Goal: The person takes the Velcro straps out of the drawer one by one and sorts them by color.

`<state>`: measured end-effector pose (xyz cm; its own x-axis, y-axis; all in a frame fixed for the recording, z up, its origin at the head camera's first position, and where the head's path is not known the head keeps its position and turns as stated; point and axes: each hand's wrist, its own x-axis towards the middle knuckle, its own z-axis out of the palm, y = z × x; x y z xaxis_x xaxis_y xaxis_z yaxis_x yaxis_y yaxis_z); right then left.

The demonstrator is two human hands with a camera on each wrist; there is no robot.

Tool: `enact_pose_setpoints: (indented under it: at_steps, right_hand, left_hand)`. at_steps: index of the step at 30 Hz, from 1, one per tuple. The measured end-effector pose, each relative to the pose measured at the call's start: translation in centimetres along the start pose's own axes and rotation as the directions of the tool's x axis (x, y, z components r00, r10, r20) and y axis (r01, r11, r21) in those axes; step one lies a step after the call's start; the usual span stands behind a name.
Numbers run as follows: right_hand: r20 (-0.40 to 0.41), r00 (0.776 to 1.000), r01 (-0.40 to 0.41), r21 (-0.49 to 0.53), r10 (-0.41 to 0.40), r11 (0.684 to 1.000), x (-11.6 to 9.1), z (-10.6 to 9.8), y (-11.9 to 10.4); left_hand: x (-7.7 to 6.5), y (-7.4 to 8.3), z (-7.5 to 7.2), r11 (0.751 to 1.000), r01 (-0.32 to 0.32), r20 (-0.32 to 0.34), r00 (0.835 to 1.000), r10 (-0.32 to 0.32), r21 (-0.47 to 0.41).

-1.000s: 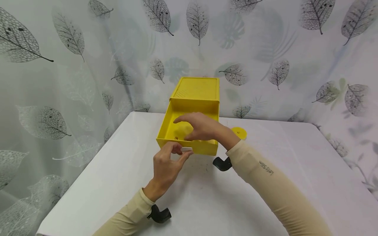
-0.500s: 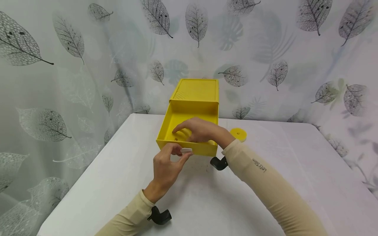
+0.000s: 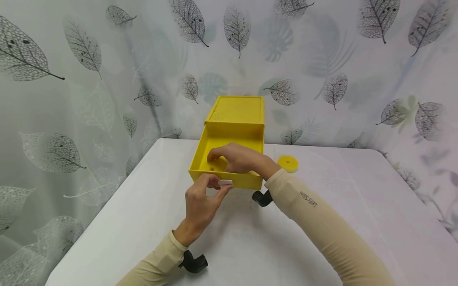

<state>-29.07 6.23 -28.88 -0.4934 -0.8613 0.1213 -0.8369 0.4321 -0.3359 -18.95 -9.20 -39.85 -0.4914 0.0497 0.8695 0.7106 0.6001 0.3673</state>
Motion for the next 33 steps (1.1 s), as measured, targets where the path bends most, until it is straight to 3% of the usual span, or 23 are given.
enact_pose_setpoints:
  at_steps: [18, 33]
  right_hand:
    - [-0.084, 0.996, 0.037, 0.043, -0.033, 0.998, -0.3, -0.3, 0.5]
    - [-0.115, 0.993, -0.019, 0.071, 0.027, 0.997, -1.2, -1.7, 0.4]
  left_hand:
    - [0.0, 0.2, -0.1, 1.0, 0.026, 0.018, 0.999, -0.026, -0.005]
    - [0.0, 0.2, -0.1, 1.0, 0.013, 0.009, 1.0, -0.013, -0.011]
